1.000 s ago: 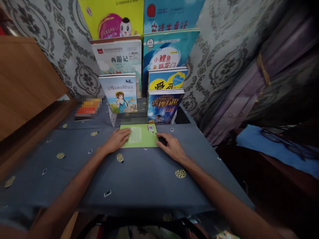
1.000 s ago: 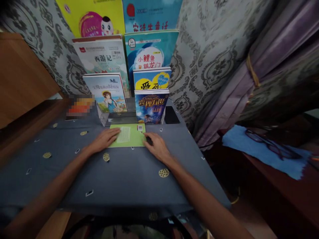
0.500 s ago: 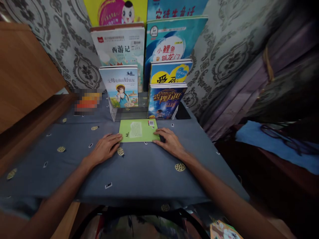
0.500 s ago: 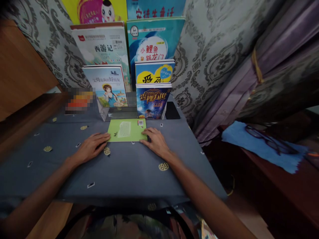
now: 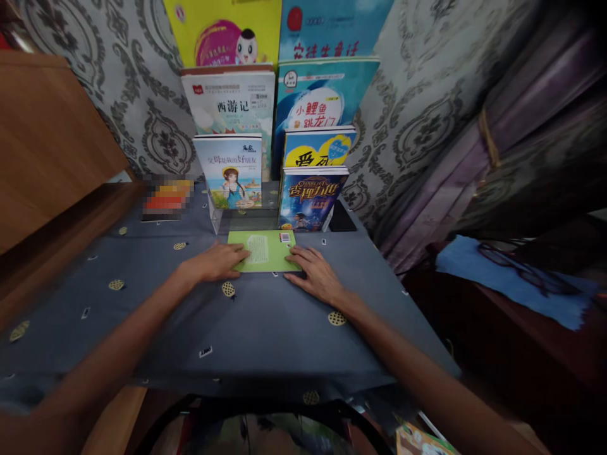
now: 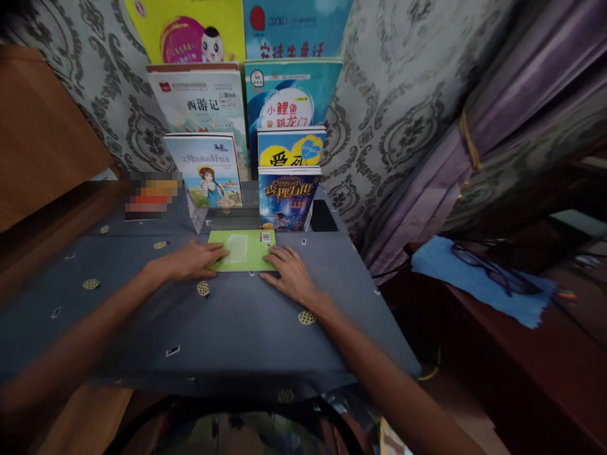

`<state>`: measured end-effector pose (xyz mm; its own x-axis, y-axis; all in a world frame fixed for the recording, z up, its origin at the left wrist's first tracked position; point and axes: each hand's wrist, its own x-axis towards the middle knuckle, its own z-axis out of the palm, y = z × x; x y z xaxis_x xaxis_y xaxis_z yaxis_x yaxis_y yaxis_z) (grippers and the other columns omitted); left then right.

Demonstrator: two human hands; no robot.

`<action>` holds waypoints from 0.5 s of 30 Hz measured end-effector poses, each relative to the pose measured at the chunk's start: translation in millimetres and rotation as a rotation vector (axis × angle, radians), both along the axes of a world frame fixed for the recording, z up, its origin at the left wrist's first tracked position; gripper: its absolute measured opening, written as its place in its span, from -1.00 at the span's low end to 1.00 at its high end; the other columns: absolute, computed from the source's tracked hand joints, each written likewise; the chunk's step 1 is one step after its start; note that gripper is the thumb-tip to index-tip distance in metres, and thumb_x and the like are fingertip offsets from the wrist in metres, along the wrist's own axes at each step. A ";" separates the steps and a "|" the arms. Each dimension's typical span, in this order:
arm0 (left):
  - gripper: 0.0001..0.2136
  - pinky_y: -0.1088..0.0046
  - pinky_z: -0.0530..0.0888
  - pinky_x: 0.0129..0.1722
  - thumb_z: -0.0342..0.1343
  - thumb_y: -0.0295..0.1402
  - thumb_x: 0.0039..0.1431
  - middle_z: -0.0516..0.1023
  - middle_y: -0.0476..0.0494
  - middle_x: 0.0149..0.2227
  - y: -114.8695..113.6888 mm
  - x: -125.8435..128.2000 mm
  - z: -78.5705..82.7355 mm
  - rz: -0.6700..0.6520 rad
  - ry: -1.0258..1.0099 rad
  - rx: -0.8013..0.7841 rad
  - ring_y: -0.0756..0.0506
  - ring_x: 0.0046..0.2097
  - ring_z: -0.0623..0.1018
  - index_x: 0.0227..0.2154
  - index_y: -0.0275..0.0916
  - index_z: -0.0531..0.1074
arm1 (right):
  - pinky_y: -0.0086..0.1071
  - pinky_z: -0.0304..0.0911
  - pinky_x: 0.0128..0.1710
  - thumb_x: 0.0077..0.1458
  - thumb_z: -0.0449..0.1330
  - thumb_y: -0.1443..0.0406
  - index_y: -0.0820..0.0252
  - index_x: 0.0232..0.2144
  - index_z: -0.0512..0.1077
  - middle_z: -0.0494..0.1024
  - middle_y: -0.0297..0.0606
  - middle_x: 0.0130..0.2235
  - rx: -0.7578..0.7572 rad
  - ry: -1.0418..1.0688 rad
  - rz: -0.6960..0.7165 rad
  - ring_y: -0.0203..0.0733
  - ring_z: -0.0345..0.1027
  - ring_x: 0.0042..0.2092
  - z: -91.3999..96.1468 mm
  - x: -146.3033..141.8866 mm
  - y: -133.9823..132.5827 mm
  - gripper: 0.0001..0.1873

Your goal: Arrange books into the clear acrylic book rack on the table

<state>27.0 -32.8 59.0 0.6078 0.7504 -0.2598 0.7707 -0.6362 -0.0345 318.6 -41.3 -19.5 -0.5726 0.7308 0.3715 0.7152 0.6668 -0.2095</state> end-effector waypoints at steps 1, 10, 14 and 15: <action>-0.47 0.14 0.35 0.08 0.12 -0.30 0.20 0.34 -0.33 0.25 3.9 6.0 4.1 -0.002 0.044 -0.040 -0.30 0.16 0.44 0.24 -0.12 0.22 | 0.06 0.08 0.28 0.25 0.16 0.12 0.20 0.06 0.44 0.44 0.01 0.18 -0.002 -0.012 -0.003 0.05 0.26 0.25 -0.1 0.0 -0.1 -0.59; -0.24 0.00 0.35 0.09 0.14 -0.50 0.05 0.15 -0.57 0.33 -6.4 33.1 -5.0 0.059 0.182 0.034 -0.45 0.21 0.38 0.35 -0.26 0.04 | 0.10 0.04 0.28 0.22 0.21 0.08 0.21 0.08 0.41 0.46 0.03 0.13 -0.029 -0.079 -0.007 0.09 0.28 0.22 12.2 -17.7 -7.1 -0.53; -0.49 0.28 0.42 -0.02 -0.03 -0.54 0.14 0.46 -0.37 0.15 -6.2 20.8 4.4 -0.007 0.079 0.059 -0.25 0.06 0.52 0.19 -0.23 0.29 | 0.00 0.09 0.24 0.21 0.23 0.17 0.22 0.06 0.40 0.46 0.01 0.10 -0.055 -0.111 0.024 0.04 0.32 0.17 23.1 -42.8 -10.7 -0.58; -0.55 0.33 0.43 -0.06 -0.06 -0.55 0.16 0.53 -0.31 0.07 -5.2 17.5 8.7 -0.018 0.053 0.056 -0.20 0.01 0.56 0.12 -0.22 0.36 | -0.05 0.13 0.21 0.23 0.22 0.21 0.22 0.05 0.40 0.48 0.00 0.09 -0.066 -0.118 0.022 0.02 0.33 0.15 25.7 -49.0 -10.7 -0.63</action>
